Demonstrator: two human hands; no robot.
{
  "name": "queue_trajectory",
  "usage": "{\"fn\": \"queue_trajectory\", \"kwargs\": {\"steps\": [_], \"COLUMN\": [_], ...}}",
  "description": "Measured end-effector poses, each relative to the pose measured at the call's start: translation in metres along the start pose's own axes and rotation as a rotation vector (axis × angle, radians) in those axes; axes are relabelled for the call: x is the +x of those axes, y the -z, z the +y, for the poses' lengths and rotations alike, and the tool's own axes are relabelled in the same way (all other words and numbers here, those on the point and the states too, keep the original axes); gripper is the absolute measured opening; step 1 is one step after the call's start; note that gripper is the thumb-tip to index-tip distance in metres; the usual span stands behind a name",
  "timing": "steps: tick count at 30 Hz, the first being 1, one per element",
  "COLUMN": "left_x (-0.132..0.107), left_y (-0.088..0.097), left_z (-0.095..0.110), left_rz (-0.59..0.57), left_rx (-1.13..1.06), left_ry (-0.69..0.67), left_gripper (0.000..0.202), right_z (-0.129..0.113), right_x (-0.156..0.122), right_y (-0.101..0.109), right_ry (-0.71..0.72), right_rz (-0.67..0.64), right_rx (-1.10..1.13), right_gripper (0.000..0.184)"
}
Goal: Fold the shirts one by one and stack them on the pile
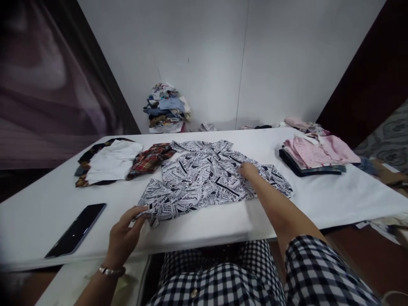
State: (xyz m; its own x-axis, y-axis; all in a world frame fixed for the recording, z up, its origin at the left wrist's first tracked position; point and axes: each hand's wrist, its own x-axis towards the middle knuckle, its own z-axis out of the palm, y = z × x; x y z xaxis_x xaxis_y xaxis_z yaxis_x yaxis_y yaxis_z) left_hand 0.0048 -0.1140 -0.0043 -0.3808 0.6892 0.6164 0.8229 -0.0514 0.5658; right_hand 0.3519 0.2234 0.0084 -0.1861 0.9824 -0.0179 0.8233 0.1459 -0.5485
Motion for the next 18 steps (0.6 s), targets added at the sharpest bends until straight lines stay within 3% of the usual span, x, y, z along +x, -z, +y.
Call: {"fn": "queue_trajectory", "kwargs": {"steps": [5,7,10,14,18], "left_x": [0.003,0.003,0.002,-0.001,-0.004], "left_y": [0.005,0.011,0.022,0.037,0.043], "left_z": [0.016,0.025,0.037,0.044,0.041], "left_rz": [0.026,-0.004,-0.068,-0.216,-0.221], "left_rx": [-0.109,-0.194,-0.313,-0.328,-0.262], "left_ry": [0.15,0.174,0.229,0.356,0.363], "left_gripper": [0.022,0.022,0.024,0.031,0.033], "right_z": [0.024,0.042,0.072,0.104,0.118], "right_x": [-0.038,-0.069,-0.121,-0.173,-0.198], "right_y": [0.047,0.068,0.083,0.077,0.075], "right_ry": [0.092,0.114,0.032,-0.205,-0.182], "right_rz": [0.24,0.217,0.168,0.036,0.056], "right_rx": [0.68,0.903,1.021,1.043,1.12], "right_gripper": [0.032,0.035,0.036,0.03,0.021]}}
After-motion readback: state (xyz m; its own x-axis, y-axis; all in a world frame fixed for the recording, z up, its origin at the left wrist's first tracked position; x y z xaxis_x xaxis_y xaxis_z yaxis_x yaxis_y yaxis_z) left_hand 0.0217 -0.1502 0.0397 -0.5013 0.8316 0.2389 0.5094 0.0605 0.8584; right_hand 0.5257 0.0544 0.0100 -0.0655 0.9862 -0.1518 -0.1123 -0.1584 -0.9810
